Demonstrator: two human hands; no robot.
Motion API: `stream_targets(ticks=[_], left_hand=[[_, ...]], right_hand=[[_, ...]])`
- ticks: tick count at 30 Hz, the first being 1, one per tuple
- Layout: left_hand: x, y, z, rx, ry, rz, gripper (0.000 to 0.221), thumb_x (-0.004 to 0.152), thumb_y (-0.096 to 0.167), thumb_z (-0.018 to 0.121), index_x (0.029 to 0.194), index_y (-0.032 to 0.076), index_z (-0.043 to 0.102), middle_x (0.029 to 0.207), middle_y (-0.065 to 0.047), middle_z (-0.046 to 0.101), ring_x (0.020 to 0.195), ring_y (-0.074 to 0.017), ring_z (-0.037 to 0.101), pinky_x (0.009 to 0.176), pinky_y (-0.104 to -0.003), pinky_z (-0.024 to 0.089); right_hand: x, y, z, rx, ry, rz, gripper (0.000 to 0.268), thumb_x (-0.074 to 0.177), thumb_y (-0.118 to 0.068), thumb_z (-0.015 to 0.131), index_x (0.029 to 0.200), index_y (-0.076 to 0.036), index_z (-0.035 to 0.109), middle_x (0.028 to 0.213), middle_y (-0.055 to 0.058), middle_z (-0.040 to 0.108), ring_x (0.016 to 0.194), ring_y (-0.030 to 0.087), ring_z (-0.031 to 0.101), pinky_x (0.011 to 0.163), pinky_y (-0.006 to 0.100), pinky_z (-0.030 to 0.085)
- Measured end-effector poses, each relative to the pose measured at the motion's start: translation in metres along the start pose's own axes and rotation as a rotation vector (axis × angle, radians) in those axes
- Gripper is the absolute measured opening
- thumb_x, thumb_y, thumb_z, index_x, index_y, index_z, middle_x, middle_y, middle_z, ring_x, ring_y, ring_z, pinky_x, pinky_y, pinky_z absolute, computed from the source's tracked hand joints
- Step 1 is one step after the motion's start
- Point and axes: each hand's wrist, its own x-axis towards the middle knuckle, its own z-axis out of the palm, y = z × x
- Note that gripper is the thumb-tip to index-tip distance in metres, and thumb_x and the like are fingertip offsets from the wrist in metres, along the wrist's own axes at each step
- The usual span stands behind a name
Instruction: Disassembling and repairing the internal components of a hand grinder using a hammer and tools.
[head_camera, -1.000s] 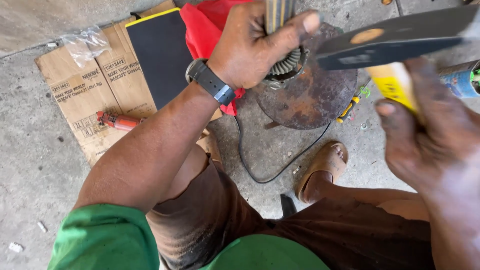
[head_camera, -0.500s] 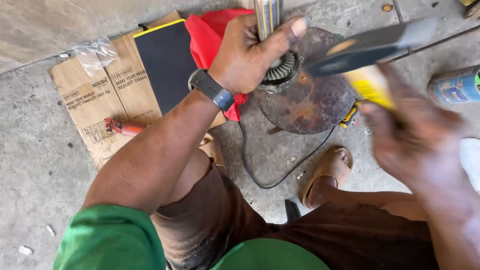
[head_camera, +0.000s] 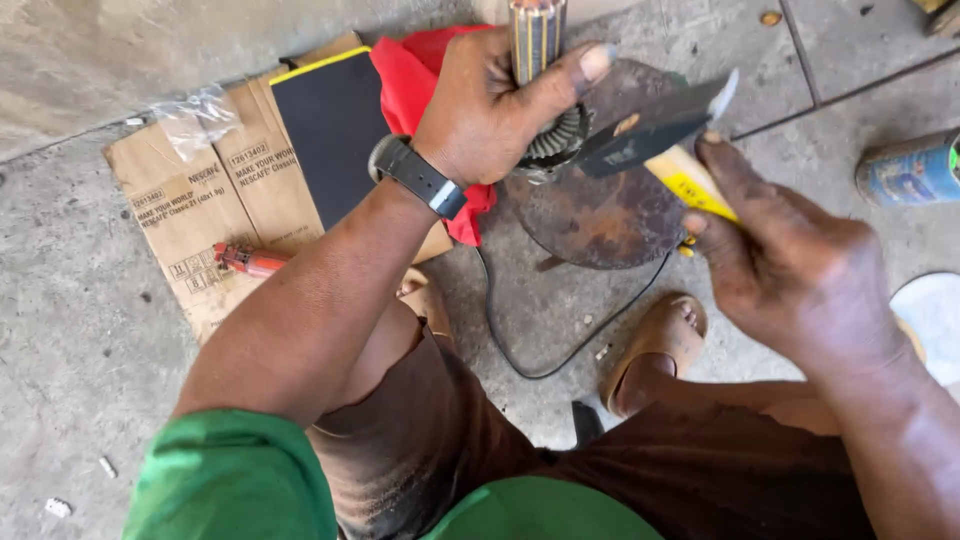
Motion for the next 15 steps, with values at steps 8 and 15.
stream_targets(ticks=[8, 15], left_hand=[[0.003, -0.003, -0.004, -0.076, -0.020, -0.010, 0.044, 0.103, 0.052, 0.055, 0.086, 0.012, 0.062, 0.079, -0.006, 0.072, 0.076, -0.0173, 0.076, 0.068, -0.030, 0.059], [0.001, 0.001, -0.001, -0.161, -0.088, 0.020, 0.050, 0.106, 0.054, 0.050, 0.083, 0.011, 0.057, 0.078, -0.006, 0.062, 0.085, -0.0226, 0.077, 0.080, -0.037, 0.062]], right_hand=[[0.022, -0.027, -0.019, 0.294, 0.157, 0.179, 0.062, 0.118, -0.019, 0.042, 0.160, 0.026, 0.043, 0.076, 0.013, 0.042, 0.054, 0.016, 0.038, 0.053, 0.031, 0.030], [-0.003, 0.008, 0.026, 0.665, 0.327, 0.253, 0.038, 0.119, -0.015, 0.053, 0.150, 0.007, 0.046, 0.080, 0.013, 0.054, 0.058, 0.017, 0.051, 0.054, 0.029, 0.046]])
